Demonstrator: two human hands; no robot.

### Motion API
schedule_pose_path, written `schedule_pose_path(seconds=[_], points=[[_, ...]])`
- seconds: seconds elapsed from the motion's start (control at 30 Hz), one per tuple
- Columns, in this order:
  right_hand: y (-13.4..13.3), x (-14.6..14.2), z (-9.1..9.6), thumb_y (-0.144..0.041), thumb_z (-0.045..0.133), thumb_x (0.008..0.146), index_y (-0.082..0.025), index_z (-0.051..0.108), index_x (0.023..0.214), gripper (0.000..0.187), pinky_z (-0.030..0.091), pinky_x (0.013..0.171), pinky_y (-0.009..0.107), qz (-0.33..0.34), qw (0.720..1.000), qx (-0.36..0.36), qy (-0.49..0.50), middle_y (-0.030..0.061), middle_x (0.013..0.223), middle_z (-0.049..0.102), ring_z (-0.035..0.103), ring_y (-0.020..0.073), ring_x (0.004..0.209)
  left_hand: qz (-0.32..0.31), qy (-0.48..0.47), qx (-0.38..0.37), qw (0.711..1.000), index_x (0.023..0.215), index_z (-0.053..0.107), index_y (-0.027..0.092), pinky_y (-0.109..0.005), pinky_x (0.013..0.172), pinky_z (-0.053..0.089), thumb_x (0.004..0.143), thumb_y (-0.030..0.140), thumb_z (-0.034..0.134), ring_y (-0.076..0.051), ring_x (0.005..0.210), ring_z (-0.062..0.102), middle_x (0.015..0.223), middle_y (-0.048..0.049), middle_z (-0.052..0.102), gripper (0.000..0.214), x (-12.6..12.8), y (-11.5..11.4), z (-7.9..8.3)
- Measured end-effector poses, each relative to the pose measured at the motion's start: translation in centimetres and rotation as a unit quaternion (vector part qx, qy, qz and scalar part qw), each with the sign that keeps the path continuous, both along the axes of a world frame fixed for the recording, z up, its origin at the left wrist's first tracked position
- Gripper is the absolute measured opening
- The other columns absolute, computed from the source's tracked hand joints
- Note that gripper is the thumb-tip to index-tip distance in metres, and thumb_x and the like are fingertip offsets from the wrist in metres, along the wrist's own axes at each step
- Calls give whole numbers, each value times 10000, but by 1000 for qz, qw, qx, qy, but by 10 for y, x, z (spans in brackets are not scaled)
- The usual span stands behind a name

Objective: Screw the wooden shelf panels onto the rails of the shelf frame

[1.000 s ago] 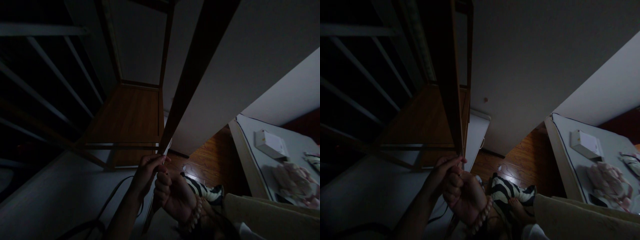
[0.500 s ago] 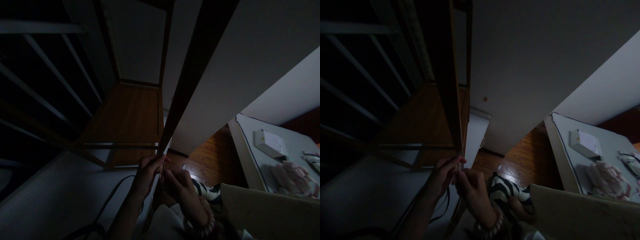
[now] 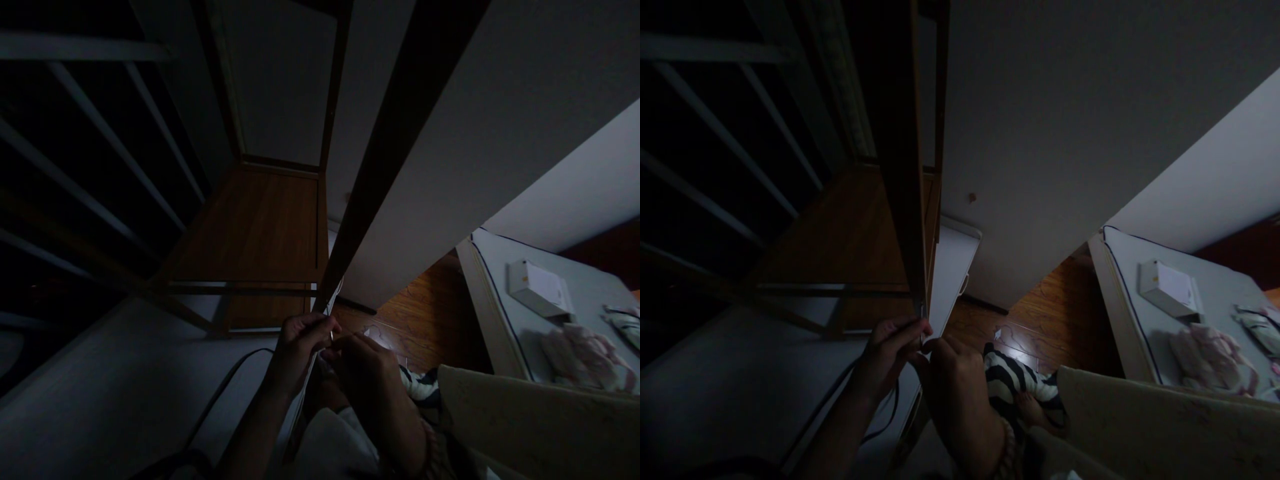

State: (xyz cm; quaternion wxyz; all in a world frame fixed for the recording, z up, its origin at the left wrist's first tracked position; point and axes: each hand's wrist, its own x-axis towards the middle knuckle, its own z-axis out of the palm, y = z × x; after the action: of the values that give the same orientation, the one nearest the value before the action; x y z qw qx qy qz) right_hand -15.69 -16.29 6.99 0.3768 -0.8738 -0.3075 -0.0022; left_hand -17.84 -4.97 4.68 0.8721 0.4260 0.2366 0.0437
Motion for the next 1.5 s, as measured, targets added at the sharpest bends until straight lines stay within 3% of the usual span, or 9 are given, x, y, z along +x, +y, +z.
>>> schedule_pose_path(seconds=[0.17,0.3,0.37,0.53,0.7,1.03,1.2,1.33,1.5], points=[[7,1,3,-336,445,823,-137,558,575,337,298,427,172,34,988,38,147,14,508,542,464,70,447,18,0,1,1000,599,647,114,-129,452,305,574,336,704,-28,451,414,483,17,481,231,-4,0,-3],[9,5,3,-423,501,776,-135,507,550,366,268,378,163,35,905,157,393,-36,439,451,389,47,383,-25,-26,-51,998,651,655,120,-159,442,302,587,337,688,-49,455,423,504,9,489,229,-3,1,0],[8,5,3,-438,481,783,-135,496,538,390,250,359,163,31,885,168,432,-46,422,425,354,39,352,-36,-34,-59,997,611,636,121,-166,427,282,597,332,677,-50,441,410,497,5,491,215,-2,1,1],[4,0,3,-376,499,783,-135,626,760,274,377,489,194,14,985,49,167,52,644,622,548,113,542,15,-18,-23,999,548,620,107,-151,431,247,565,314,697,-26,421,336,419,32,394,222,1,3,-4],[5,-1,2,-227,417,829,-151,626,694,260,378,518,207,43,998,-48,-6,69,646,627,559,129,571,44,-3,-20,999,532,611,100,-153,451,270,531,296,721,-27,422,349,418,29,421,224,4,2,-7],[8,9,0,-309,415,840,-129,584,622,330,323,430,161,18,991,42,124,2,505,548,466,72,449,1,-26,-30,999,616,630,112,-171,532,352,592,329,680,-69,536,484,565,-15,554,224,-1,3,-5],[4,5,1,-323,485,809,-151,632,737,237,367,483,183,42,998,-19,40,34,601,614,539,108,523,45,-9,-55,997,538,596,106,-133,416,273,544,296,717,-31,436,414,475,22,485,225,1,-2,-1],[3,2,0,-168,430,819,-158,635,817,205,360,484,184,65,996,-64,15,52,645,627,552,113,547,79,-3,-64,995,523,602,104,-118,423,308,501,277,746,-23,436,427,469,24,498,226,6,-7,-2],[8,8,3,-217,439,827,-146,613,663,249,348,452,154,89,985,34,147,15,550,587,516,75,477,44,-9,-76,996,578,610,111,-137,352,313,526,309,733,-36,376,415,452,41,465,238,5,-1,-3]])
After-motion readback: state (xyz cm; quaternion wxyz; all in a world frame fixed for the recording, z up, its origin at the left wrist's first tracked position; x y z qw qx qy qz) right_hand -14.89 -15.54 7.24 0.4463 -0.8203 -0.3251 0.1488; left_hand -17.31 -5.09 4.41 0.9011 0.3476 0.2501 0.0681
